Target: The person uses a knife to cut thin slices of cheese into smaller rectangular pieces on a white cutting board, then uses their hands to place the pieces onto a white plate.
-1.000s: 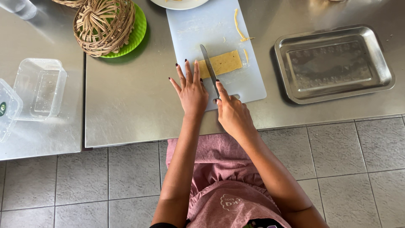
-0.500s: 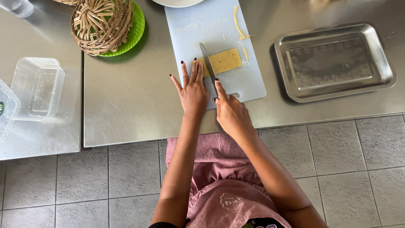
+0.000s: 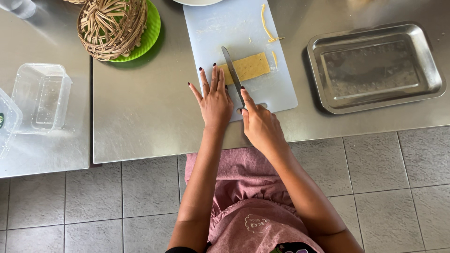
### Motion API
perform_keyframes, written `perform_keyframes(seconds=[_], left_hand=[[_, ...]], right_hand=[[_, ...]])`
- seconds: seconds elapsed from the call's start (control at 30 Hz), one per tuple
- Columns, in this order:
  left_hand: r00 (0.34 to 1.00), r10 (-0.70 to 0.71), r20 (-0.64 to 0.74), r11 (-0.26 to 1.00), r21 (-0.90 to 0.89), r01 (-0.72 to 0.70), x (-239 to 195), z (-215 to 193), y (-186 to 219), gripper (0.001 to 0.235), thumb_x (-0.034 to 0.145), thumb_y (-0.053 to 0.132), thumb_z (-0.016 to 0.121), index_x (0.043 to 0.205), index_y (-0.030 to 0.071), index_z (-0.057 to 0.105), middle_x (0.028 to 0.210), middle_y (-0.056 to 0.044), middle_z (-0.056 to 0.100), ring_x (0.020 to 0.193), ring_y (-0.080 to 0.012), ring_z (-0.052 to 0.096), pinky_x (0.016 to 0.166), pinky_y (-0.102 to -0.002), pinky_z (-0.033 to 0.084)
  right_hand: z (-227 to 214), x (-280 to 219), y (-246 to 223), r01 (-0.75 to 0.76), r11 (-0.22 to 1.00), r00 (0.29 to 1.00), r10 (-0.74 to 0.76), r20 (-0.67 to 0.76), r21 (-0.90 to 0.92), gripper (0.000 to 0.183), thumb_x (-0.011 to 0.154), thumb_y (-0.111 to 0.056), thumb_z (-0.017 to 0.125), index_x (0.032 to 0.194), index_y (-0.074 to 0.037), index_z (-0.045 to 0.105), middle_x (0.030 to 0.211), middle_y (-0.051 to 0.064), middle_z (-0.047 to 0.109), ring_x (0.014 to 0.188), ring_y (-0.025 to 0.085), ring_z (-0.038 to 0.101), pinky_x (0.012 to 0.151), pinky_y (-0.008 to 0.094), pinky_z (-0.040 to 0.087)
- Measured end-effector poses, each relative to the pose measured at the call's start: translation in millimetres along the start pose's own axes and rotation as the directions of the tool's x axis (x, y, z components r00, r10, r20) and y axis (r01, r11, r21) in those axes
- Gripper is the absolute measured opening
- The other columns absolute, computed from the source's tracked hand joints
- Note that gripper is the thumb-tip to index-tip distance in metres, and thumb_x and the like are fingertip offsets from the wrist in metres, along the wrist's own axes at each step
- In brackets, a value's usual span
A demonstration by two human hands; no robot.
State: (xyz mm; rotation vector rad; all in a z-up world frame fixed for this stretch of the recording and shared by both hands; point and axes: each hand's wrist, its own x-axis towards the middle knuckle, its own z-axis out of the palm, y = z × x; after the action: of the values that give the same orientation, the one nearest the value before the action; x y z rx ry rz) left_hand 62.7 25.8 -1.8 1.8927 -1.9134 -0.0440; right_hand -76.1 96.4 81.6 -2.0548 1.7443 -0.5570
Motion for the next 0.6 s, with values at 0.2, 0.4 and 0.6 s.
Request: perform_keyframes(seconds=[0.2,0.4,0.6], left_hand=[[1.0,-0.004,-0.007,1.0,-0.021,0.004,0,-1,1,0.06,0.097,0.009,0.048,0.157,0.012,0.045,0.166,0.001,0.038,0.159,-0.0329,0.015,0.123,-0.069,-0.003],[0.999,0.031,0.031,0.999,0.005,-0.031,0,-9,4,0.063,0.095,0.008,0.046,0.156,0.019,0.046,0.166,0.006,0.036,0.159,-0.0307,0.013,0.118,-0.075,-0.007],[0.998,0.015,0.069,1.0,-0.001,-0.015,1,-12,6,0.06,0.096,0.009,0.045,0.156,0.017,0.046,0.166,0.006,0.036,0.159,-0.0304,0.012,0.118,-0.075,-0.007]], right_hand=[[-3,-1,-4,-0.014,1.0,1.0,0.014,0.01,-0.01,0.059,0.102,-0.019,0.056,0.157,-0.013,0.037,0.089,0.027,0.07,0.077,0.044,0.072,0.07,0.053,0.059],[-3,2,0,-0.025,1.0,1.0,0.025,0.012,-0.017,0.058,0.103,-0.02,0.056,0.157,-0.013,0.037,0.087,0.028,0.069,0.077,0.045,0.071,0.071,0.053,0.059],[0,1,1,0.018,1.0,0.999,-0.018,-0.027,-0.008,0.058,0.102,-0.019,0.057,0.156,-0.012,0.039,0.086,0.026,0.07,0.075,0.045,0.071,0.071,0.055,0.058]])
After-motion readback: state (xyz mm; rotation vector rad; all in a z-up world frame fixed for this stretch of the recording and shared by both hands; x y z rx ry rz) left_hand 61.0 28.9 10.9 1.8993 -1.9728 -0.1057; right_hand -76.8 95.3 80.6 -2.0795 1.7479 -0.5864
